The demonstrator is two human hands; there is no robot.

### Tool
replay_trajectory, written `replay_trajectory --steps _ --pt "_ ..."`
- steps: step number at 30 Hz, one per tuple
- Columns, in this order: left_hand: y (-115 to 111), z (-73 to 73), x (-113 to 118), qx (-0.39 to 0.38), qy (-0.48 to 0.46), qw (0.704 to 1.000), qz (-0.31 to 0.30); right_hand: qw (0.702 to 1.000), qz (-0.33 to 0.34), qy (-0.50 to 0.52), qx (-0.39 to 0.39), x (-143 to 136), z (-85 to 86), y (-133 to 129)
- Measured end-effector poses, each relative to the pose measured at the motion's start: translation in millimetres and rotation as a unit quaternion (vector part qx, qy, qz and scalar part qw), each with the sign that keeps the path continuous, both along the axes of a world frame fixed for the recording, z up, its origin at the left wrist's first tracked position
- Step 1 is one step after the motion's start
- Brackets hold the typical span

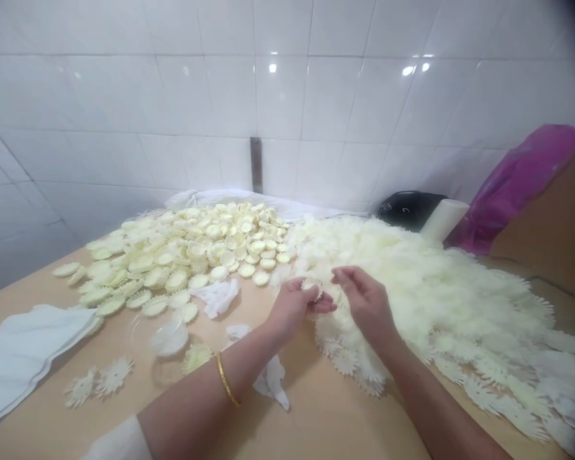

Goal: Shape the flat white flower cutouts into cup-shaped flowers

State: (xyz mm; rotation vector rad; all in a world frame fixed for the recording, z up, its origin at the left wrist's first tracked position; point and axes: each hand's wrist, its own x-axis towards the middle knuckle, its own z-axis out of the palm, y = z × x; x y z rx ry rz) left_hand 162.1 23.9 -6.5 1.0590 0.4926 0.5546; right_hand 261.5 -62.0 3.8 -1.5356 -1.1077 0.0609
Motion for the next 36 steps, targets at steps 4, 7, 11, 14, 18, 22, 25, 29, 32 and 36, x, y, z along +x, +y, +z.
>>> replay_trajectory --steps 4,7,11,14,18,22,25,29,32,36 --pt "-2.0 -4.8 1.1 0.024 0.018 0.999 -0.035 0.999 0.039 -0.012 -0.008 -4.3 -7.3 3.6" --pt "-0.2 -5.3 3.3 0.026 0.033 0.998 -0.045 0.998 0.049 -0.028 -0.006 -3.6 -13.6 5.2" --pt "4.7 -8.4 7.4 0.022 0.062 0.997 -0.028 0.998 0.038 -0.041 -0.015 -2.8 -17.2 5.5" --pt "6.7 -10.6 9.9 -0.032 0.045 0.998 -0.038 0.997 0.013 -0.066 -0.027 -3.3 -19.0 5.2" --pt "2.5 -9.6 10.1 -0.102 -0.003 0.993 -0.061 0.988 -0.02 -0.143 -0.054 -4.1 -22.8 6.1" --pt "-6.7 -7.8 8.4 -0.109 -0.048 0.99 -0.08 0.99 -0.016 -0.117 -0.082 -5.0 -22.9 5.4" --pt "-10.8 -8.4 7.9 -0.105 -0.074 0.989 -0.072 0.995 -0.017 -0.056 -0.086 -6.6 -19.1 3.2" --pt "-10.1 -10.3 5.9 -0.084 -0.062 0.993 -0.057 0.996 0.014 -0.025 -0.084 -8.2 -15.6 1.3" --pt "-8.4 -12.3 3.4 -0.036 -0.015 0.997 -0.065 0.996 0.018 -0.016 -0.083 -6.5 -15.9 1.6" --pt "-10.1 -13.3 1.2 0.05 -0.012 0.997 -0.065 0.998 -0.012 -0.004 -0.059 -1.1 -17.0 2.8"
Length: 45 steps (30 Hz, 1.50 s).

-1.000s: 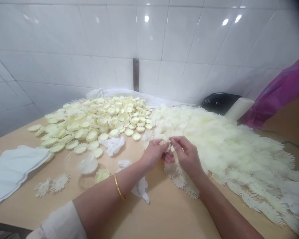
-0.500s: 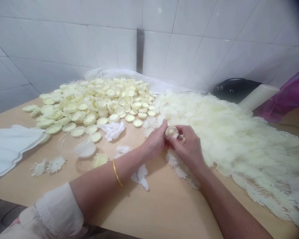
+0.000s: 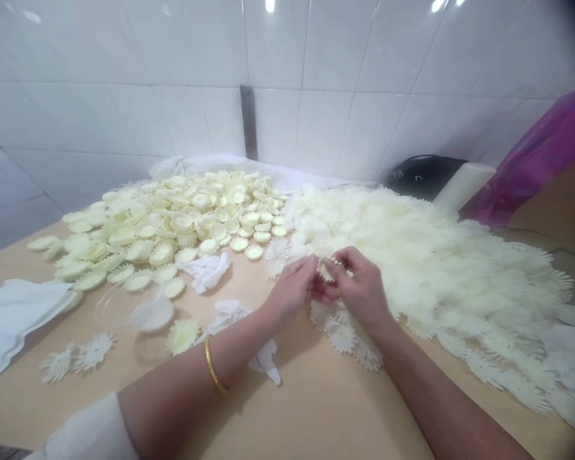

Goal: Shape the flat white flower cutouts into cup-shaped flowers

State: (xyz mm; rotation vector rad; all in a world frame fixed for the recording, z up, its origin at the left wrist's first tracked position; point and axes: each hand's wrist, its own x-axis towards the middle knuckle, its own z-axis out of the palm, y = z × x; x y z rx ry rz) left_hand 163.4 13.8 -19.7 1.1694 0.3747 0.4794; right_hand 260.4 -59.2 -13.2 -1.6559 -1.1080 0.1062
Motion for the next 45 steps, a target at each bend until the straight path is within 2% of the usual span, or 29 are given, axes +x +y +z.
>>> replay_trajectory --steps 3,7,9,13,16,18,20,23,25,26,28,30,32,35,39,40,42,45 --pt "-1.6 1.1 -1.6 0.05 -0.004 0.999 0.011 1.0 -0.012 -0.021 0.018 3.9 0.2 -0.3" --pt "0.5 2.1 -3.6 0.081 0.01 0.996 0.034 0.997 0.05 -0.055 0.015 6.9 1.5 -1.9" --pt "1.9 2.9 -3.4 0.047 0.007 0.997 0.057 0.997 0.052 -0.054 0.033 6.8 2.1 -2.3" --pt "2.9 6.9 -1.2 -0.081 -0.021 0.989 0.122 0.998 0.004 -0.045 0.049 2.1 2.1 -1.0" --pt "1.4 7.8 -0.7 -0.118 -0.042 0.985 0.115 0.998 0.006 -0.062 0.023 -2.8 2.1 0.0" --pt "-0.5 6.2 -1.8 -0.078 -0.018 0.992 0.097 0.997 0.005 -0.078 0.014 -3.7 2.3 -0.4" --pt "-2.5 3.8 -3.6 0.022 0.013 0.993 0.116 0.992 -0.006 -0.126 0.009 -1.8 2.2 -1.5" --pt "-3.6 1.3 -5.8 0.205 0.022 0.961 0.183 0.967 -0.018 -0.256 -0.005 3.2 0.6 -3.1" --pt "-2.4 0.5 -5.8 0.248 0.031 0.952 0.178 0.95 -0.011 -0.311 -0.008 4.8 -0.4 -3.3" --pt "-1.5 0.4 -5.3 0.234 0.039 0.958 0.163 0.949 -0.009 -0.316 -0.002 4.8 -0.5 -3.2" --pt "0.1 0.5 -3.7 0.149 0.047 0.979 0.13 0.958 -0.023 -0.286 0.017 3.5 0.1 -2.9" --pt "0.1 1.3 -2.2 0.047 0.035 0.992 0.113 0.975 -0.041 -0.218 0.019 1.9 1.1 -2.6" --pt "-1.9 2.2 -1.3 -0.02 0.012 0.995 0.093 0.99 -0.049 -0.132 -0.001 1.3 1.6 -2.5" --pt "-5.9 2.6 -1.1 -0.045 -0.001 0.998 0.052 1.0 -0.017 0.003 -0.01 3.0 1.6 -2.2" --pt "-5.9 3.2 -1.3 -0.026 0.005 0.999 0.021 0.986 0.088 0.141 0.018 6.7 1.7 -1.7" --pt "-4.8 3.8 -1.4 -0.02 0.01 1.0 0.022 0.986 0.09 0.138 0.014 7.5 1.6 -1.6" --pt "-2.6 5.4 -2.0 -0.01 0.03 0.999 0.033 0.996 0.057 0.064 -0.006 8.4 1.1 -1.4" --pt "-1.1 7.3 -3.2 0.016 0.073 0.996 0.039 0.989 -0.009 -0.147 -0.026 7.9 -1.0 -1.1"
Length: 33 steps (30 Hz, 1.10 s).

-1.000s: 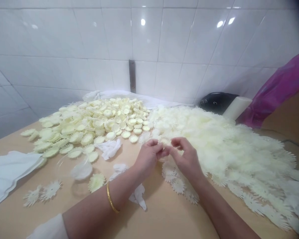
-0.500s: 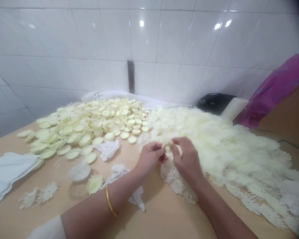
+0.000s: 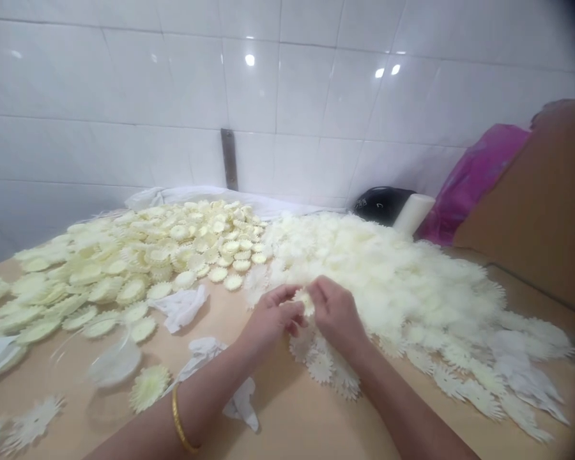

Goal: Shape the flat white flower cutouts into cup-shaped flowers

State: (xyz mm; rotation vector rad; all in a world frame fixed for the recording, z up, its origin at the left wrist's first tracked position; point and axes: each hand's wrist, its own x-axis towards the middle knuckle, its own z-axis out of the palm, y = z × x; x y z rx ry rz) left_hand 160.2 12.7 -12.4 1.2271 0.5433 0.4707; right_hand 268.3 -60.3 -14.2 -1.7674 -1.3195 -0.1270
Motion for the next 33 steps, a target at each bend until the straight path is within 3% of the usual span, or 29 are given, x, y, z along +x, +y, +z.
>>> replay_trajectory --steps 3,6,11,17,29,33 --pt "-0.9 0.2 -0.3 0.023 0.018 0.999 -0.019 0.986 -0.015 -0.169 0.0 -1.9 -2.0 1.3" --pt "-2.6 0.6 0.1 0.029 -0.006 0.999 -0.033 0.979 -0.005 -0.206 -0.005 -2.9 -2.4 3.1" --pt "-5.3 4.3 0.2 0.005 -0.042 0.997 -0.06 0.988 -0.001 -0.151 0.01 -2.0 -0.5 1.8" --pt "1.1 -4.6 2.3 -0.051 -0.014 0.998 0.023 0.998 -0.008 0.005 0.057 -0.8 2.8 -5.0" --pt "10.3 -12.4 1.8 -0.007 -0.024 0.999 0.043 0.995 0.091 0.013 0.025 -10.0 0.2 -4.0" --pt "14.0 -16.9 1.5 0.039 0.002 0.998 0.044 0.994 0.105 0.024 0.02 -12.0 0.4 -4.5"
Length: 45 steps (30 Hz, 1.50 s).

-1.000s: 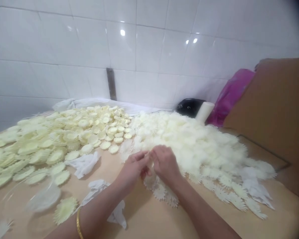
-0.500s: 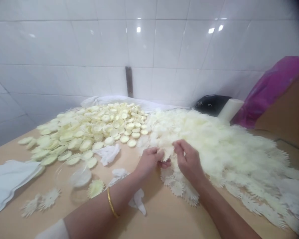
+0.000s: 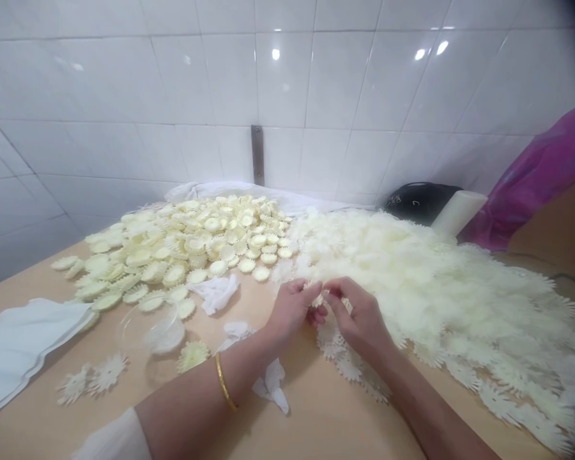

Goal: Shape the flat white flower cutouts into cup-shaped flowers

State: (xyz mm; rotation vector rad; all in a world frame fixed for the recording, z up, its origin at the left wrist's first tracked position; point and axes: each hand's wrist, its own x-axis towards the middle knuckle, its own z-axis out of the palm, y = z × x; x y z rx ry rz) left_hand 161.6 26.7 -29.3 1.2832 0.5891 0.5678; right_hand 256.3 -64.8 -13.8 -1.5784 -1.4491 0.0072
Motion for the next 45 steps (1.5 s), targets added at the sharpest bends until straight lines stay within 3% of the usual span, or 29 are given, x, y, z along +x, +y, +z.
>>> replay_trajectory --steps 10,15,17,21,25,27,31,34,37,40,45 --pt "-4.4 -2.5 -0.9 0.098 0.039 0.994 0.04 0.993 0.031 0.092 -0.064 0.6 5.6 0.5" --pt "-7.9 5.6 -2.7 0.074 0.027 0.997 -0.021 0.998 0.012 0.002 -0.055 0.5 9.1 -2.2" --pt "-9.2 8.4 -3.2 0.075 0.017 0.995 -0.056 0.998 -0.012 0.014 -0.058 3.9 9.4 -2.7" --pt "-8.1 9.5 -3.3 0.035 -0.024 0.992 -0.121 0.984 -0.007 0.161 -0.076 13.7 7.4 -1.7" --pt "-3.8 8.2 -3.7 -0.029 -0.052 0.986 -0.155 0.936 0.057 0.343 -0.059 24.7 4.3 -0.3" --pt "-2.1 7.5 -4.0 -0.061 -0.057 0.986 -0.147 0.925 0.036 0.379 -0.022 30.7 3.6 -0.4" --pt "-0.7 5.5 -3.1 -0.097 -0.069 0.988 -0.098 0.955 -0.051 0.29 0.041 32.7 7.3 -2.5" --pt "-0.8 1.6 -1.8 -0.096 -0.053 0.991 -0.071 0.987 -0.031 0.148 0.057 22.8 11.6 -4.3" --pt "-0.8 -3.4 -1.3 -0.067 -0.042 0.994 -0.07 0.998 -0.008 0.046 0.035 14.3 11.4 -4.6" --pt "-0.4 -5.8 -1.6 -0.033 -0.041 0.996 -0.075 0.999 0.01 0.043 -0.023 13.7 8.7 -3.8" --pt "-2.3 0.3 -3.1 -0.01 -0.03 0.997 -0.069 0.983 0.057 0.15 -0.088 18.0 10.8 -3.9"
